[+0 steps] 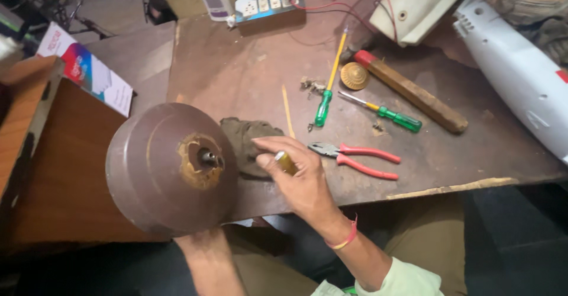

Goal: The person disassembles and inspects a ceiling fan motor by hand, using pliers and a screwdriver to remove wires and screws, and rotating the central shaft.

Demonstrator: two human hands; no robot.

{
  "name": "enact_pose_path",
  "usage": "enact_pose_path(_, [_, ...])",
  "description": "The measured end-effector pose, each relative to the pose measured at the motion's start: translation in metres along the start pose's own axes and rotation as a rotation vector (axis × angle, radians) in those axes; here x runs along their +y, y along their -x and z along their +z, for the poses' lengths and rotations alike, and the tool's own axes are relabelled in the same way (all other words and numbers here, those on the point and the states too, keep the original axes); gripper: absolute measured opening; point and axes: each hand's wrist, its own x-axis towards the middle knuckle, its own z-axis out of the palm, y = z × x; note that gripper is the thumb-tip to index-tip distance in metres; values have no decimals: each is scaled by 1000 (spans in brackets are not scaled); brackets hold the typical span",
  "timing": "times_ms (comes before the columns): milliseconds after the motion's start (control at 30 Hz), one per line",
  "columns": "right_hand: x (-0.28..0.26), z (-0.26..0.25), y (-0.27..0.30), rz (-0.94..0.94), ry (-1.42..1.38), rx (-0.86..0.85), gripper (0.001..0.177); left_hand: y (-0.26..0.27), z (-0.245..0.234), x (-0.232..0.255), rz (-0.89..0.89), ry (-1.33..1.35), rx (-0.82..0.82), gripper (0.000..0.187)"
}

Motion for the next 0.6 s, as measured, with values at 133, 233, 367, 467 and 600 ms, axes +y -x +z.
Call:
enact_pose_path(133, [-23, 17, 2, 19, -176, -95, 26, 14, -9, -4, -63, 61, 1, 15])
enact_pose_path(233, [-33, 29, 4, -87, -141, -115, 30, 23, -9, -3, -73, 83, 2, 14])
enact_pose_path(367, [-36, 32, 7, -146, -155, -168, 40, 30, -11, 8, -56, 71, 1, 12])
enact_pose_path(467, [-23, 23, 1, -6, -247, -180, 36, 35, -8, 18, -7, 33, -11, 11])
enact_pose_path(600, [15, -15, -15, 248, -145, 50, 20, 27, 9, 50, 207, -157, -82, 10])
